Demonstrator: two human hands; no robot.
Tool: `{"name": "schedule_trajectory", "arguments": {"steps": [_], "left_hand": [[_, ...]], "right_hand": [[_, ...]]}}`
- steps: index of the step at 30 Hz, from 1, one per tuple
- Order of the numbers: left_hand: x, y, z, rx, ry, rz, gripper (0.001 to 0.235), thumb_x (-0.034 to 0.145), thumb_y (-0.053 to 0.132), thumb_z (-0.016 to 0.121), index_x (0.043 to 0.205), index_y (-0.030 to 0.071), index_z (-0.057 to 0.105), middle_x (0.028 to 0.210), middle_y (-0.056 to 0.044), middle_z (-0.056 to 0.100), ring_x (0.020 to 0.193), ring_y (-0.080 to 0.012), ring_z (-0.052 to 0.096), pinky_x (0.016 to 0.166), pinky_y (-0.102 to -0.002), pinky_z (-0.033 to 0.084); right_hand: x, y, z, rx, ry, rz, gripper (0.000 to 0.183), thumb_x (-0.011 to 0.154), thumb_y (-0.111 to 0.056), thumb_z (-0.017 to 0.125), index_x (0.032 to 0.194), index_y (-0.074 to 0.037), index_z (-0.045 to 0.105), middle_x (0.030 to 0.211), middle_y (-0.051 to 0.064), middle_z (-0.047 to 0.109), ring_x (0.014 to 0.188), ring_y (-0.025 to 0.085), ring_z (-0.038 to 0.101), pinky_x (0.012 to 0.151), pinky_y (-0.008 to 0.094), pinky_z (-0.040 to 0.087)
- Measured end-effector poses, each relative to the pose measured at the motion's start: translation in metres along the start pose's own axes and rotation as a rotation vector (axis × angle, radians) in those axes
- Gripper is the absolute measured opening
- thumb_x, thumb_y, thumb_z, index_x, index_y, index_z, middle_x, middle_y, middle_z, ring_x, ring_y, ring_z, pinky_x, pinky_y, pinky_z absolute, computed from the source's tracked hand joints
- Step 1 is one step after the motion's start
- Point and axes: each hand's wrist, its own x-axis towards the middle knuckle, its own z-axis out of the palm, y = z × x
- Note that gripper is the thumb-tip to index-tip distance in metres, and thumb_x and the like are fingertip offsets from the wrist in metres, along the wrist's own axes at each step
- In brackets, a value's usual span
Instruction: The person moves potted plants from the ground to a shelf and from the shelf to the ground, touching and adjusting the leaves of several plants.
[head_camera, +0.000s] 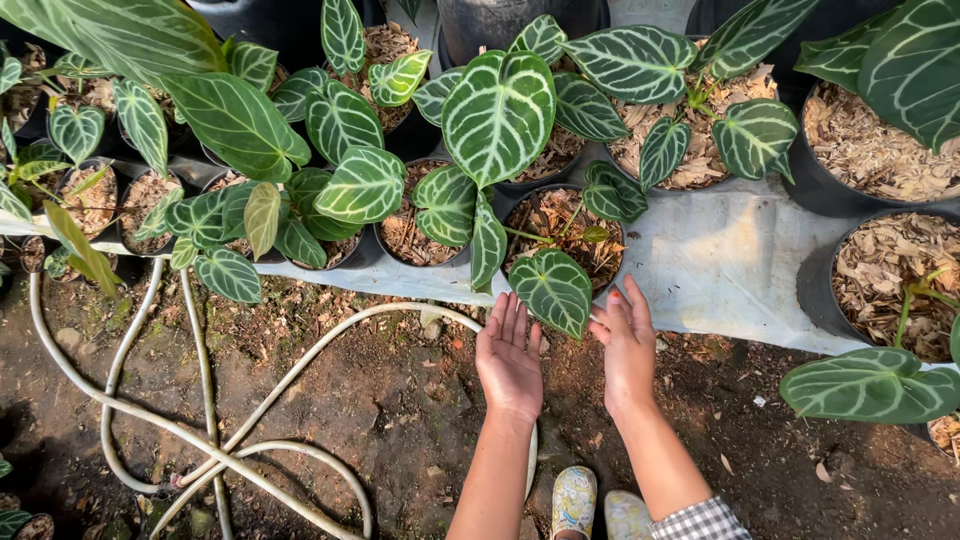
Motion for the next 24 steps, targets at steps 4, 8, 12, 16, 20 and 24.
{"name": "schedule_trajectory", "arguments": {"steps": [4, 8, 12, 16, 20, 24], "left_hand": [[-0.011, -0.006, -0.004, -0.004, 0.027, 0.012, 0.059, 0.102, 0.036, 0.031, 0.154, 0.009, 0.043, 0.162, -0.005, 0.045, 0.151, -0.0216, 0.038, 0.123, -0.041, 0.028], [-0.023, -0.005, -0.009, -0.008, 0.016, 0.064, 0.062, 0.101, 0.036, 0.029, 0.154, 0.008, 0.044, 0.161, -0.006, 0.046, 0.150, -0.0222, 0.039, 0.123, -0.041, 0.027], [-0.040, -0.004, -0.008, -0.019, 0.029, 0.088, 0.060, 0.101, 0.034, 0.033, 0.153, 0.008, 0.045, 0.160, -0.006, 0.048, 0.150, -0.0228, 0.040, 0.123, -0.041, 0.027], [-0.060, -0.006, -0.009, -0.071, 0.024, 0.126, 0.061, 0.100, 0.035, 0.033, 0.153, 0.006, 0.045, 0.160, -0.008, 0.048, 0.150, -0.0237, 0.040, 0.123, -0.042, 0.028], [-0.086, 0.002, -0.010, -0.109, 0.047, 0.143, 0.061, 0.101, 0.034, 0.035, 0.154, 0.006, 0.044, 0.162, -0.007, 0.046, 0.151, -0.0233, 0.038, 0.123, -0.042, 0.026], [-0.120, 0.018, -0.009, -0.136, 0.067, 0.166, 0.062, 0.100, 0.034, 0.033, 0.155, 0.008, 0.044, 0.162, -0.007, 0.046, 0.150, -0.0222, 0.038, 0.123, -0.041, 0.026]], "right_hand": [[-0.010, 0.004, -0.010, 0.014, 0.018, -0.107, 0.053, 0.107, -0.024, 0.046, 0.157, -0.010, 0.038, 0.158, 0.012, 0.047, 0.138, 0.023, 0.053, 0.114, 0.038, 0.041], [-0.025, -0.007, -0.017, 0.042, 0.045, -0.122, 0.054, 0.105, -0.021, 0.045, 0.158, -0.011, 0.038, 0.162, 0.009, 0.040, 0.145, 0.021, 0.044, 0.117, 0.038, 0.035], [-0.042, -0.027, -0.028, 0.042, 0.042, -0.130, 0.053, 0.104, -0.020, 0.046, 0.156, -0.010, 0.040, 0.162, 0.009, 0.040, 0.144, 0.021, 0.046, 0.117, 0.039, 0.037], [-0.055, -0.035, -0.046, 0.101, -0.002, -0.148, 0.054, 0.103, -0.022, 0.048, 0.155, -0.009, 0.042, 0.162, 0.010, 0.041, 0.144, 0.022, 0.046, 0.117, 0.040, 0.036], [-0.065, -0.034, -0.061, 0.165, -0.009, -0.167, 0.055, 0.102, -0.023, 0.051, 0.154, -0.005, 0.045, 0.159, 0.014, 0.045, 0.141, 0.026, 0.049, 0.117, 0.043, 0.037], [-0.079, -0.036, -0.071, 0.217, -0.055, -0.170, 0.055, 0.103, -0.024, 0.049, 0.153, -0.003, 0.042, 0.159, 0.013, 0.044, 0.141, 0.030, 0.049, 0.115, 0.045, 0.038]]}}
